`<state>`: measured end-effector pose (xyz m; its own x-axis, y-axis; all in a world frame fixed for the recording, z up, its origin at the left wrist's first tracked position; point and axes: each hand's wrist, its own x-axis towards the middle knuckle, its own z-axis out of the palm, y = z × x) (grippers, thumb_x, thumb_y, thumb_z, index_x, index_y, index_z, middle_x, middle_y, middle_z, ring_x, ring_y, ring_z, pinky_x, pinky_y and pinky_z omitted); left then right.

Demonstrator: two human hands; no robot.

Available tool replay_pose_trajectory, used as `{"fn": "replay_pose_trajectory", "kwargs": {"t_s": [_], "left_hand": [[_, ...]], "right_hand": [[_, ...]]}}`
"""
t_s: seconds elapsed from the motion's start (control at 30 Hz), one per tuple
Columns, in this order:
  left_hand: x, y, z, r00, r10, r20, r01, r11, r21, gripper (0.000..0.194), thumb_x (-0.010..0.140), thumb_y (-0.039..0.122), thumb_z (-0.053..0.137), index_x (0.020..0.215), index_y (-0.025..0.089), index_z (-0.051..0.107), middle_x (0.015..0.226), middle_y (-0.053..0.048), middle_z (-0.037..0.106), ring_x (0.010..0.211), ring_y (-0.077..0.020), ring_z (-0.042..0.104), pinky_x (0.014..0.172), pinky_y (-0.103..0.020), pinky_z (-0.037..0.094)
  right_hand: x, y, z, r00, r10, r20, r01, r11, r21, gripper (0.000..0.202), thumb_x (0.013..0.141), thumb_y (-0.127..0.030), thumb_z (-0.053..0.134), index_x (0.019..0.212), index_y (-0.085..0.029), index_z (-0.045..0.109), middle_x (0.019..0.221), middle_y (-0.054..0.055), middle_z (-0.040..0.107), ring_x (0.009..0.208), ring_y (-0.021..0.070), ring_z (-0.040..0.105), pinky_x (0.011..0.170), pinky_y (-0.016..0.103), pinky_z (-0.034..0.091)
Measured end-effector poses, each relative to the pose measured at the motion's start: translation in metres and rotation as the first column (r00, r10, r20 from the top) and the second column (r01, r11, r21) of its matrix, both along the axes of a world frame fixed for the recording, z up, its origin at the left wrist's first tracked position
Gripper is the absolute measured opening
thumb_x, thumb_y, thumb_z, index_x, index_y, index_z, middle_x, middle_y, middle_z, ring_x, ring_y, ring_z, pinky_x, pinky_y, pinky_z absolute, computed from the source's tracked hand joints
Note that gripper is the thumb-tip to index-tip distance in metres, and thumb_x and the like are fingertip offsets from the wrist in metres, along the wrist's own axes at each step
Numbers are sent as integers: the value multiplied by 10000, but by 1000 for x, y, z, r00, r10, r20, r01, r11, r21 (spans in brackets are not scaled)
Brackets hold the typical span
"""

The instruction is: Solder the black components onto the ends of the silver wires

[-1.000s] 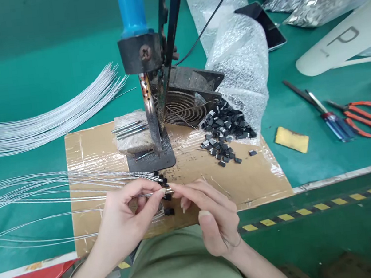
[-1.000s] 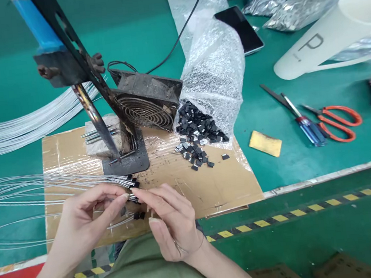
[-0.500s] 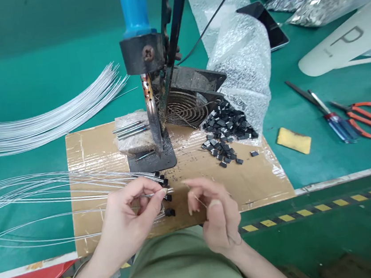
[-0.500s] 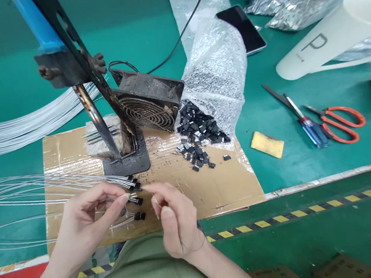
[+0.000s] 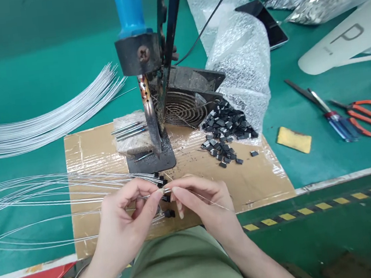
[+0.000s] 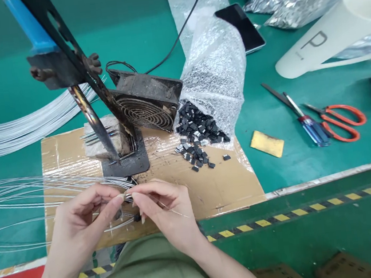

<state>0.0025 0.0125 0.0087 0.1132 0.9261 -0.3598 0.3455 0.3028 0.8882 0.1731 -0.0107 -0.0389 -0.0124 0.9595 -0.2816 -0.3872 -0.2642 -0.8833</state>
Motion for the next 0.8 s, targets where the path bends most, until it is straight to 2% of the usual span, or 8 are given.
{"fn": "replay_pose_trajectory", "kwargs": {"t_s": [0.17, 0.33, 0.57, 0.8], "left_hand": [[-3, -3, -4, 998, -63, -16, 63, 997, 40, 158, 987, 306, 684, 879, 207, 742, 782, -22, 740, 694, -148, 641, 579, -251, 451], [-2, -7, -6, 996, -59, -69, 65, 994, 93, 147, 1003, 307, 665, 908, 214, 727, 789, -16, 739, 701, -151, 652, 578, -261, 444], [-1, -10, -6, 993, -61, -99, 74, 988, 137, 137, 1013, 294, 647, 911, 224, 707, 766, 3, 712, 655, -134, 600, 563, -260, 422], [0, -9, -5, 989, -85, -123, 103, 983, 149, 154, 1014, 282, 638, 895, 227, 720, 697, 27, 661, 580, -114, 506, 534, -256, 374]], "right_hand": [[-2, 2, 2, 991, 5, -132, -15, 997, -74, 98, 847, -338, 857, 893, -258, 891, 692, 17, 753, 493, 103, 583, 475, 231, 558], [-4, 2, 0, 980, -8, -198, -11, 995, -96, 73, 835, -306, 868, 883, -258, 894, 681, 15, 752, 489, 89, 582, 459, 202, 541], [-4, 2, 0, 975, -2, -222, -29, 990, -136, 74, 823, -313, 880, 846, -244, 888, 653, 8, 732, 474, 83, 555, 447, 196, 523], [1, 6, 4, 956, 39, -291, -99, 976, -194, 99, 804, -319, 884, 804, -220, 880, 623, 3, 712, 488, 74, 543, 448, 173, 482]]}}
